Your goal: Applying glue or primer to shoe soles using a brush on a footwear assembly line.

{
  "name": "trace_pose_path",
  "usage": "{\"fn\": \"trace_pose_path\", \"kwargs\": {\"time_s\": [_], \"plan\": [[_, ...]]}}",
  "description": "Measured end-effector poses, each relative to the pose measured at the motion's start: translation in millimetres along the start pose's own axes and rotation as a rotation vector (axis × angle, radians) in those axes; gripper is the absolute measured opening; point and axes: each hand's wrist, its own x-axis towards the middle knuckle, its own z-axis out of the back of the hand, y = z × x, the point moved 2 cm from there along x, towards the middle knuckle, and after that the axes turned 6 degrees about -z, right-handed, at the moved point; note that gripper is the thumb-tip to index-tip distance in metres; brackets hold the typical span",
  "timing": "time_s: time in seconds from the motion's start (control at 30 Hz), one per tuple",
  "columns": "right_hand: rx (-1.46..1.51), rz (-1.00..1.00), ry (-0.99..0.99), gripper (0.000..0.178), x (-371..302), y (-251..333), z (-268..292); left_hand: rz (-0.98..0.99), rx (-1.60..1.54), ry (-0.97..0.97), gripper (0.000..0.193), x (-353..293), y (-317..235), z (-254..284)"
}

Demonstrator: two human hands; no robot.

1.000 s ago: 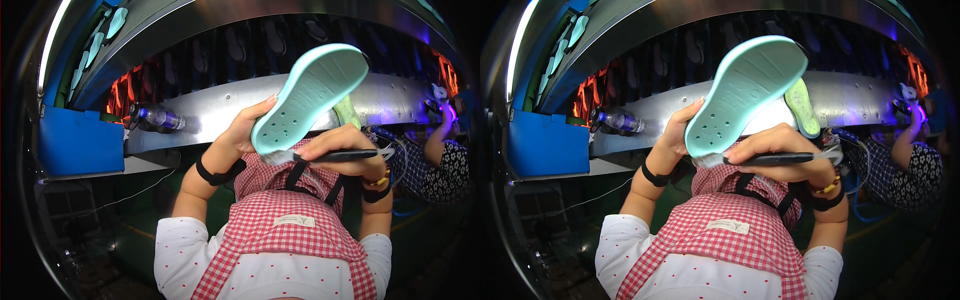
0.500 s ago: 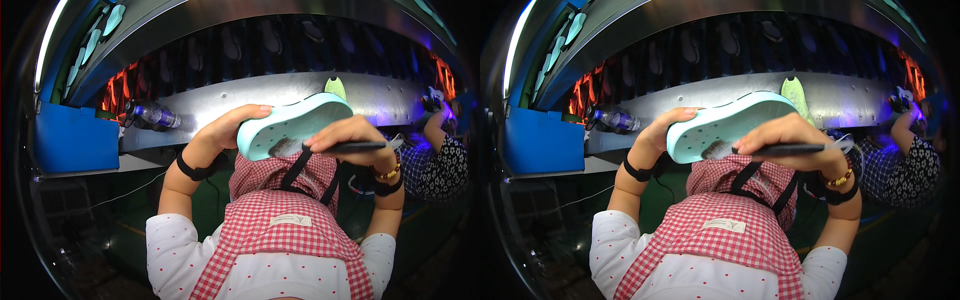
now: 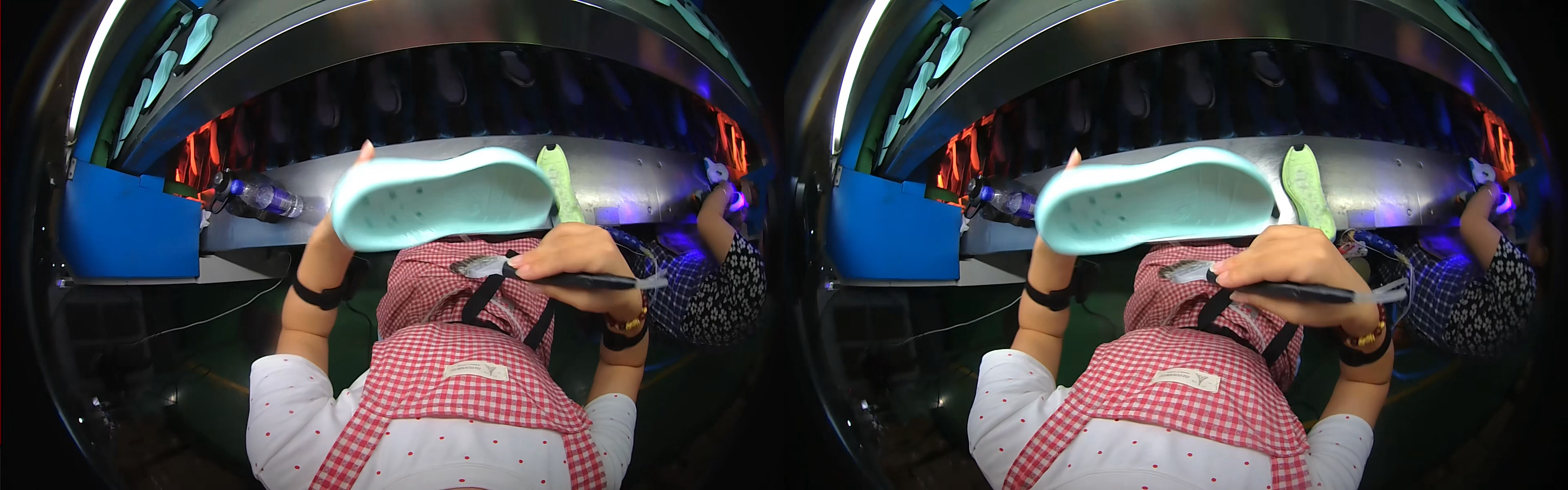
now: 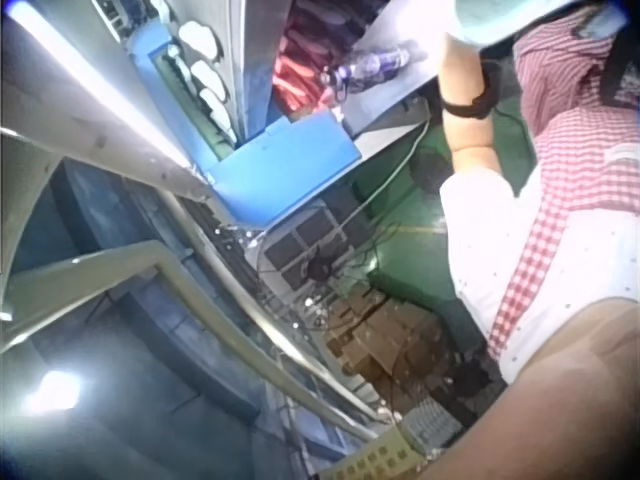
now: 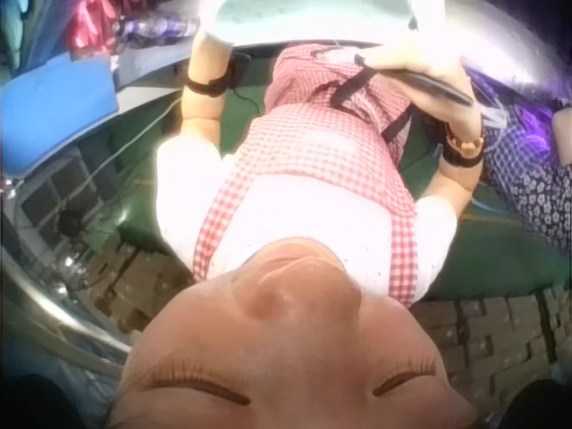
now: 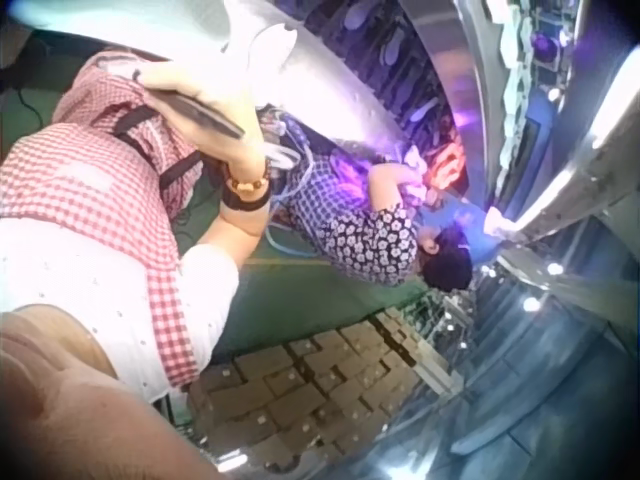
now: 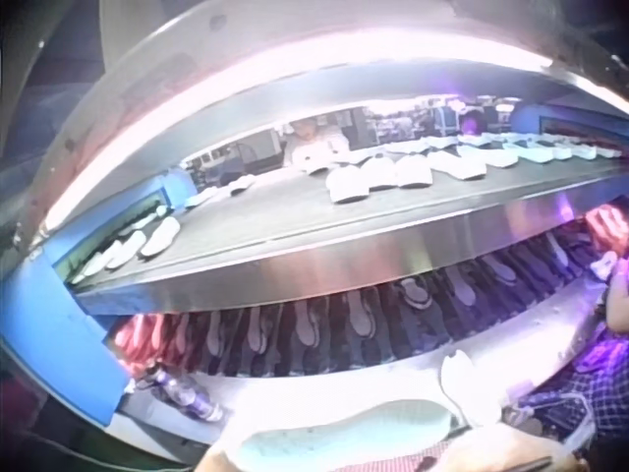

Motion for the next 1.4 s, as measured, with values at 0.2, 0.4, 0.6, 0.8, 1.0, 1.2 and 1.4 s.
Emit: {"fn": "trace_pose_path", "kwargs": {"time_s": [0.2, 0.4, 0.6, 0.8, 1.0, 1.2, 1.4], "plan": [[0.160, -0.381, -0.310, 0.018, 6, -29, -22, 0.107, -0.434, 0.011, 0.086, 33, 62, -27], [0.093, -0.260, -0.425, 0.017, 13, -41, -49, -0.025, -0.431, -0.303, 0.090, 35, 73, -30], [0.002, -0.061, -0.154, 0.019, 0, -13, -42, -0.180, -0.396, -0.239, 0.091, 34, 51, -16], [0.179, -0.158, -0.309, 0.020, 22, -19, -31, -0.275, -0.402, -0.196, 0.089, 42, 48, -51], [0.198, -0.234, -0.380, 0.023, 4, -26, -17, -0.346, -0.226, -0.309, 0.086, 38, 33, -48], [0.508, -0.160, -0.141, 0.020, -1, -26, -23, -0.396, -0.321, -0.135, 0.087, 40, 12, -50], [1.086, -0.283, -0.373, 0.018, 1, -41, -40, -0.340, -0.372, -0.325, 0.068, 38, 7, -72]]}}
